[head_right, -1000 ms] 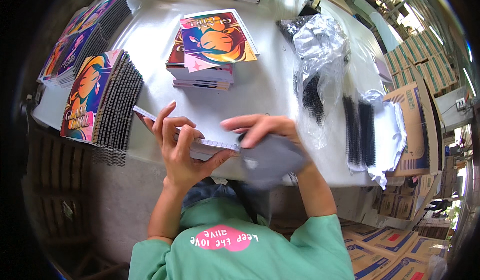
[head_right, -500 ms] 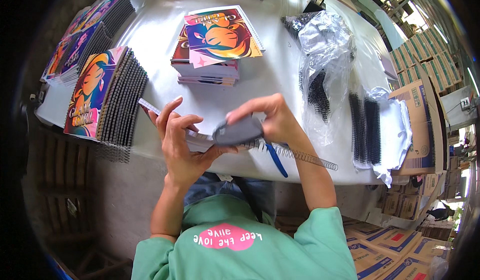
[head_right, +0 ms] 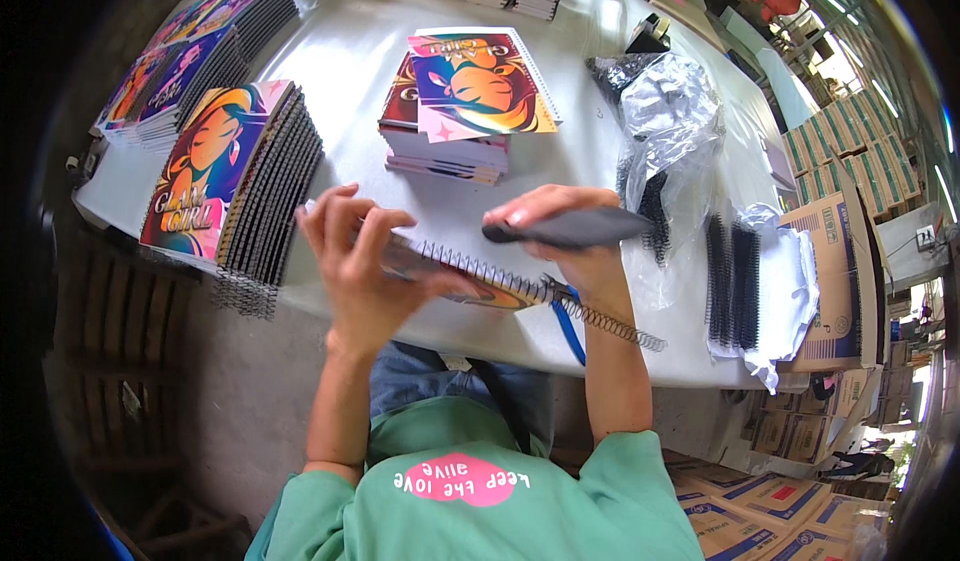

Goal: The person binds notebooks by manually inserting a spiral wire through the holes in the paper and cover, using pliers to trim and secure the ends, and stacking the completed notebooks.

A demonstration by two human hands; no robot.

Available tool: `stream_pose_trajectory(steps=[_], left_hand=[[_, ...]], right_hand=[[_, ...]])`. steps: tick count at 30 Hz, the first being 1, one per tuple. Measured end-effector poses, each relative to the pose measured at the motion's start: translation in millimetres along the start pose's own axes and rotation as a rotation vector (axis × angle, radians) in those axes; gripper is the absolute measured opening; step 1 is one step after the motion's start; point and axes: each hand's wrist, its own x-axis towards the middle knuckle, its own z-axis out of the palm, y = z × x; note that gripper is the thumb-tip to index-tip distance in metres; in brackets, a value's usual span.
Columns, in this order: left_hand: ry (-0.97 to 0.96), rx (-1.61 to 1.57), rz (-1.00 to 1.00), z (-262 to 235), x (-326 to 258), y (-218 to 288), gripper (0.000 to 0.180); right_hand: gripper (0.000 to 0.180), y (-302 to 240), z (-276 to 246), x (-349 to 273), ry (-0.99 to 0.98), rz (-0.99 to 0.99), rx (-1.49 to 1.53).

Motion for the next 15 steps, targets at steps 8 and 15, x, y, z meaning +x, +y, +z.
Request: stream_pose_trajectory(steps=[8,15], left_hand=[[-0.064,-0.047,-0.066,-8,-1,-7,0.055],[-0.013,-0.344,-0.216,1,-2,-17,0.065]], right_hand=[[0.018,4,7,16,-0.280,0.056,-0.188],[0.028,8,9,23,-0.271,0.265,-0.629]])
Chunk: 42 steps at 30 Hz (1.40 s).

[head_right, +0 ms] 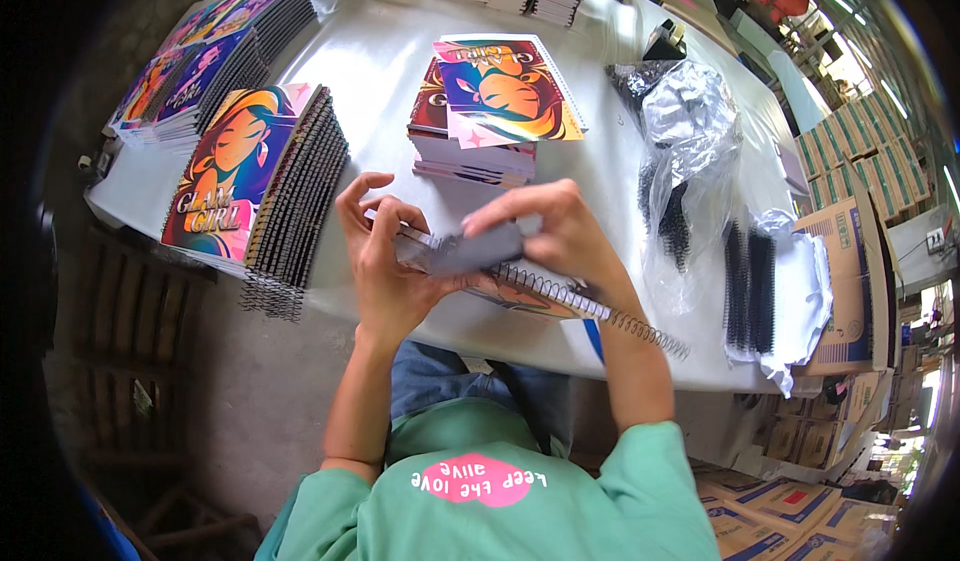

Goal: The person binds notebooks by manually inserting a spiral wire through the holes in the paper and cover, using pliers to trim and secure the ends, and stacking the completed notebooks.

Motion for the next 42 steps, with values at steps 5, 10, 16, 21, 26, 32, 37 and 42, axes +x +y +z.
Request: stream_pose_trajectory(steps=[5,10,16,21,26,32,37,42], left_hand=[[0.040,-0.143,-0.067,1,-2,-8,0.081],[0.033,-0.442,-0.272,5,-1,-16,0.089],[-0.024,-0.314,-0.165,3,-1,-21,0.090],[0.036,-0.212,-0.081,1,0,-21,0.070],[-0.018,-0.637,-0.469,-10,-4,-20,0.024],[0.262,-0.626,-0.397,-15,-8,-4,0.016],[0.253,-0.229,-0.039,-10,-13,1,0.034],[0.305,-0.173,0.044,-4,-19,3,0.040]], right_hand=[[0.030,0,13,9,0.138,-0.070,0.335],[0.027,-7,17,17,0.160,-0.065,0.706],[0.031,-10,26,33,0.175,-0.056,0.471],[0.034,6,16,28,0.155,0.066,-0.074],[0.045,31,-12,-37,0.436,0.304,-0.692],[0.067,17,48,-153,0.325,0.787,-0.960],[0.043,6,89,-158,0.537,0.570,-1.023],[0.044,-55,90,-103,0.580,0.298,-0.507]])
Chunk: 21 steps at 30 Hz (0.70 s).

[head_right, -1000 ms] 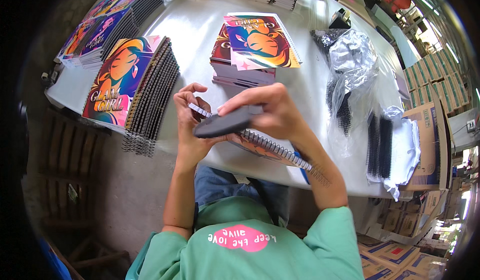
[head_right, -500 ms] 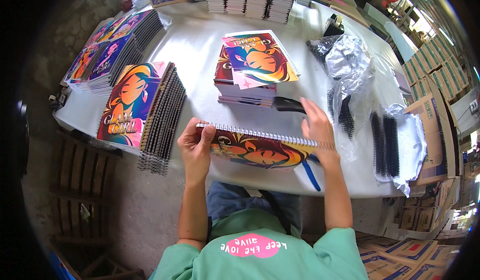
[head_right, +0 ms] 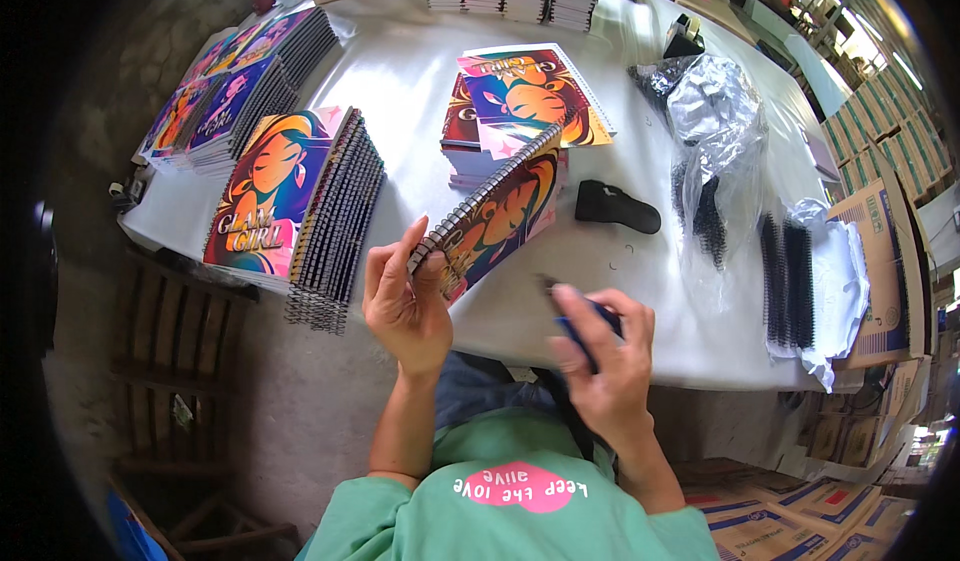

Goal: The person binds notebooks by manually inserting a spiral wire through the holes in the paper and cover, using pliers to trim and secure the ends, and stacking the completed notebooks.

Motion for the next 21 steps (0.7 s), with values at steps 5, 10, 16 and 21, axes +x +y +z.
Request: stream_pose_trajectory(steps=[5,10,16,21], left_hand=[[-0.023,0.053,0.001,-1,1,9,0.050],[-0.033,0.032,0.030,-1,0,7,0.056],[-0.061,0.123,0.151,-3,-4,4,0.050],[0.144,-0.255,-0.203,2,2,4,0.056]], right_hand=[[0.040,-54,3,46,0.020,-0.338,-0.219],[0.039,-64,4,50,-0.164,-0.205,-0.161],[0.038,-39,7,50,-0.645,0.511,1.078],[0.040,-1,15,23,-0.160,-0.038,-0.165]])
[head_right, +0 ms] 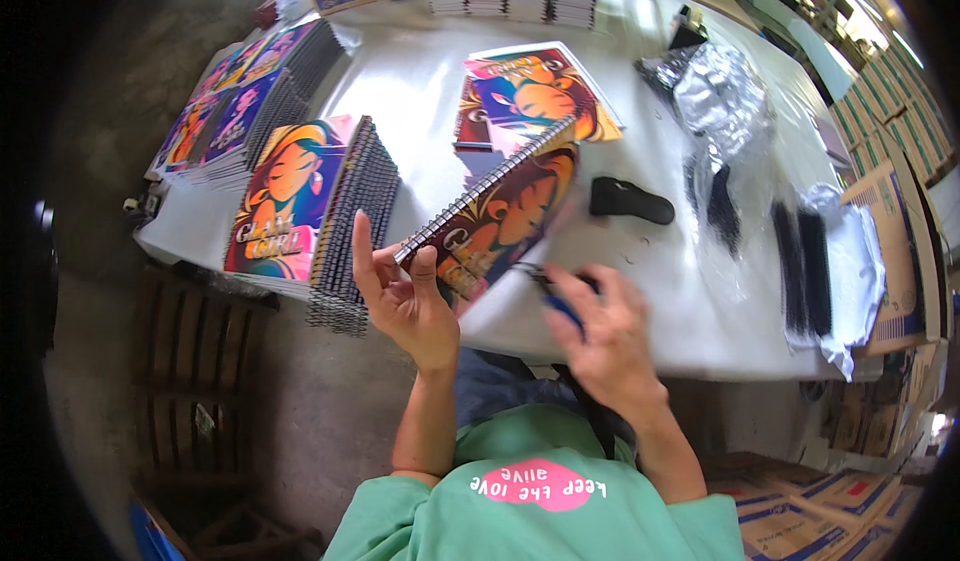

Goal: The person binds notebooks by manually inserting a spiral wire through the holes in the paper and cover, using pliers to trim and secure the ends, and stacking the completed notebooks.

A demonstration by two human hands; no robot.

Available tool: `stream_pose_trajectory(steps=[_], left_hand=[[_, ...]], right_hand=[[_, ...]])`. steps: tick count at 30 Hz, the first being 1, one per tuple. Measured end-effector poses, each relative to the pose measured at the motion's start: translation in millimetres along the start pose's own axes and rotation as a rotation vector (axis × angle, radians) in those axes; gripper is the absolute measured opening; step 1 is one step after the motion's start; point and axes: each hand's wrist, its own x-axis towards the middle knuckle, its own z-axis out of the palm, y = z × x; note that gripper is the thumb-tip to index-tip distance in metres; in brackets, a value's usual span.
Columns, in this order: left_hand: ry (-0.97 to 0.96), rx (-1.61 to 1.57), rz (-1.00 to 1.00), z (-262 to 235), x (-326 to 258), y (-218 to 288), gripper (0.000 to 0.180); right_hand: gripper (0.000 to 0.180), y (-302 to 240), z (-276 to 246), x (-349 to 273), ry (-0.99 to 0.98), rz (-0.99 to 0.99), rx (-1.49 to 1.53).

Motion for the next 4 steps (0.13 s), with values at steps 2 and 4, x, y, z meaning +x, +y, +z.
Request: stream_pose_trajectory(steps=[2,4], left_hand=[[0.038,-0.132,-0.151,-8,5,3,0.058],[0.001,-0.091,-0.153,-20,10,5,0.058]], right_hand=[[0.040,25,5,-11,-0.003,0.161,-0.286],[0.042,51,14,-19,0.011,0.130,-0.409]])
